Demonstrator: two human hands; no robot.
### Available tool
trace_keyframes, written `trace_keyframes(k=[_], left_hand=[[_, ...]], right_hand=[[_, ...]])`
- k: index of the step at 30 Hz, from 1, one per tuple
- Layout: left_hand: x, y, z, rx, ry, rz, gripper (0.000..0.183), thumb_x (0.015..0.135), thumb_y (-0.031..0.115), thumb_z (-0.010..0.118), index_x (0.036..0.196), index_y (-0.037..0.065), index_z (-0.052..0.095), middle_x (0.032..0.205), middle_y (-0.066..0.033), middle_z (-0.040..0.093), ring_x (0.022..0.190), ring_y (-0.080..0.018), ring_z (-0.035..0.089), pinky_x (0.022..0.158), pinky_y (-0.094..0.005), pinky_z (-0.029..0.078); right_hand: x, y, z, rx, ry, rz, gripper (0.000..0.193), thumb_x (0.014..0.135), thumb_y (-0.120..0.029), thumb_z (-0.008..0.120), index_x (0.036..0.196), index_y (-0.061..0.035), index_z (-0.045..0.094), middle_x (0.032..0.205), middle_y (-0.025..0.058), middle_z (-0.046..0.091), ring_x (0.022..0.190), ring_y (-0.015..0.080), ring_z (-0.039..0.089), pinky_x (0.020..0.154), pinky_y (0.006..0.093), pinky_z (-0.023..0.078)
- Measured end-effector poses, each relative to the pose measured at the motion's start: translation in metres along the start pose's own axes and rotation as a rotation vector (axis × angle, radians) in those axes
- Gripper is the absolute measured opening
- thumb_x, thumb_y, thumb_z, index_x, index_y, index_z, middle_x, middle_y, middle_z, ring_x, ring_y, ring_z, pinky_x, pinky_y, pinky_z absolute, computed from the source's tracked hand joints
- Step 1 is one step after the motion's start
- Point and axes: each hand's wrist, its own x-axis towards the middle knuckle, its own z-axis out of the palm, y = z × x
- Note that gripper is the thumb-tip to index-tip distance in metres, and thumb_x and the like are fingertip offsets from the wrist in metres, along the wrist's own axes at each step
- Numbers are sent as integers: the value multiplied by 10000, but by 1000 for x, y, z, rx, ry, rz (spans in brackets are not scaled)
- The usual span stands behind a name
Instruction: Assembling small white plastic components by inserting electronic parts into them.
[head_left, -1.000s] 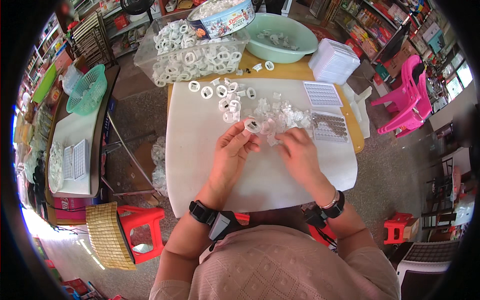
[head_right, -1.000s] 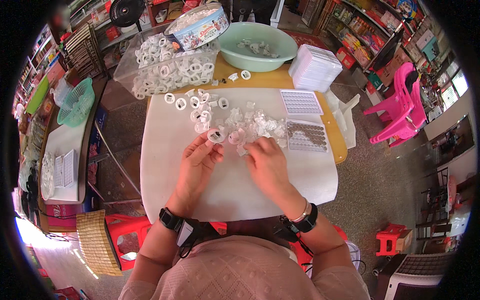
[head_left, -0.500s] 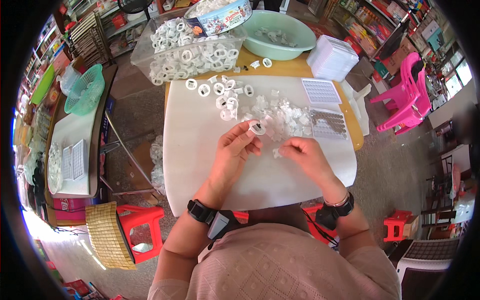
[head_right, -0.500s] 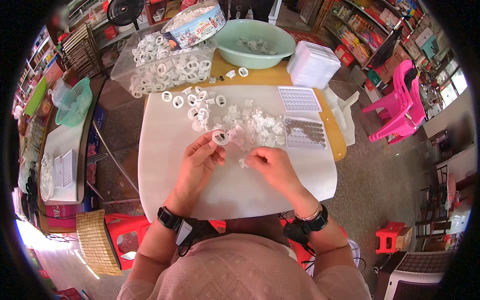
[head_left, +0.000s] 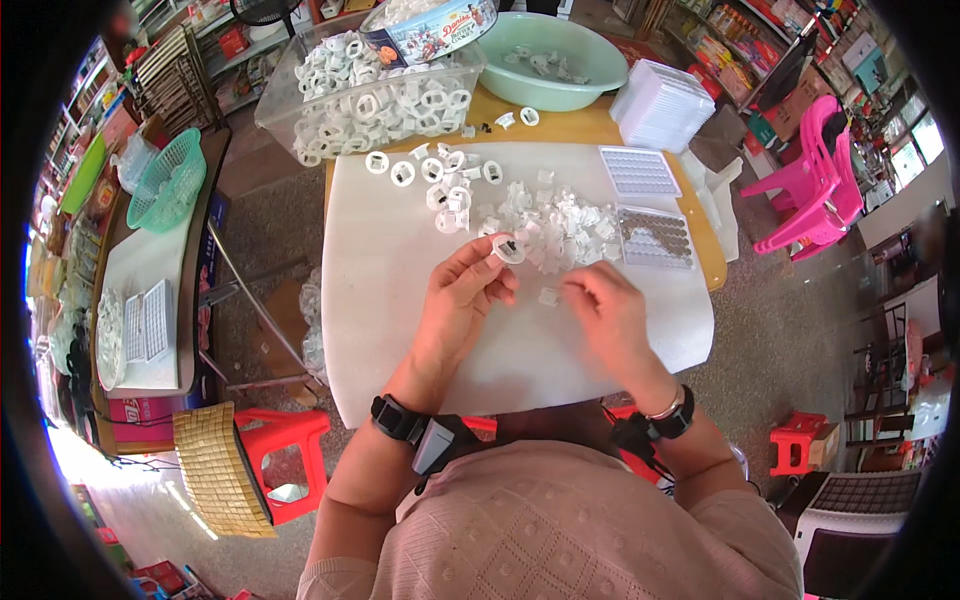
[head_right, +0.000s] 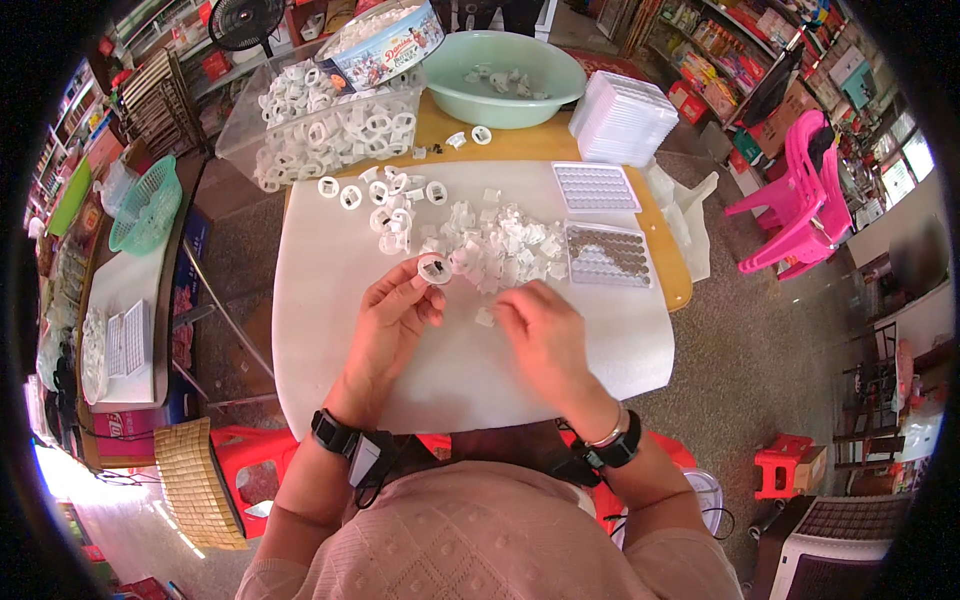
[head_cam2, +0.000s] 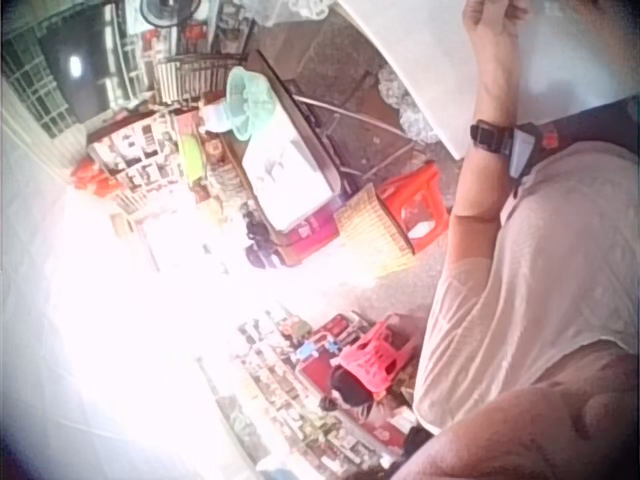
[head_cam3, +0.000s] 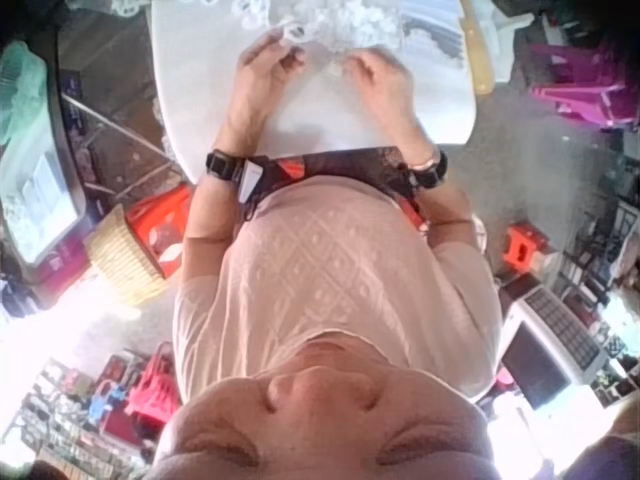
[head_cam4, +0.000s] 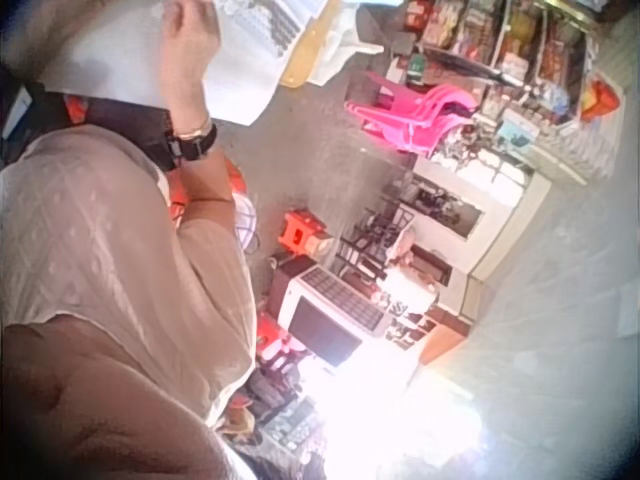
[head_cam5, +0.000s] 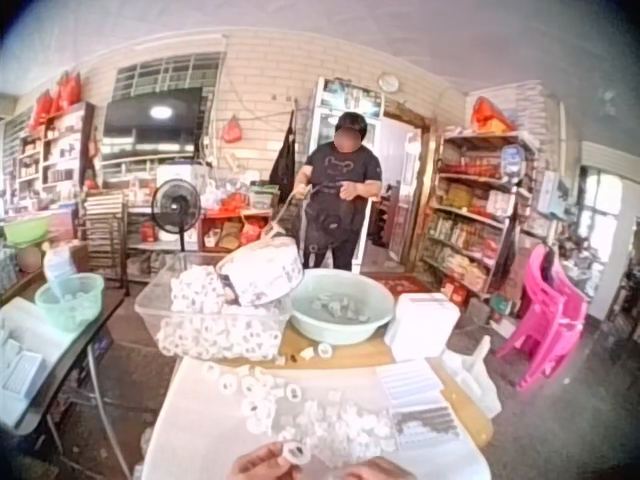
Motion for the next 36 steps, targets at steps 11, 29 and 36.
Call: trace_keyframes(k=[11,29,36], left_hand=[[0,1,3,0,4,-21,282,922,108,527,1163,-35,546,938,-63,618,777,-121,578,656,-258,481],[-3,0,1,17,-63,-36,302,923,72,529,1211,-16,553,1004,-65,634,837,-133,594,704,-267,496],[-6,1,8,127,-140,-52,308,905,65,560,1205,-2,565,962,-60,630,827,-136,585,715,-271,493]], right_hand=[[8,19,-1,-31,-153,-218,150,721,-29,664,869,-54,655,834,61,585,822,255,535,731,351,463],[8,-3,-9,55,22,-160,137,744,20,638,867,-39,642,800,86,625,721,227,596,604,312,491],[12,-30,-9,210,248,-169,198,734,62,660,898,-49,655,845,73,619,697,181,595,557,277,480]])
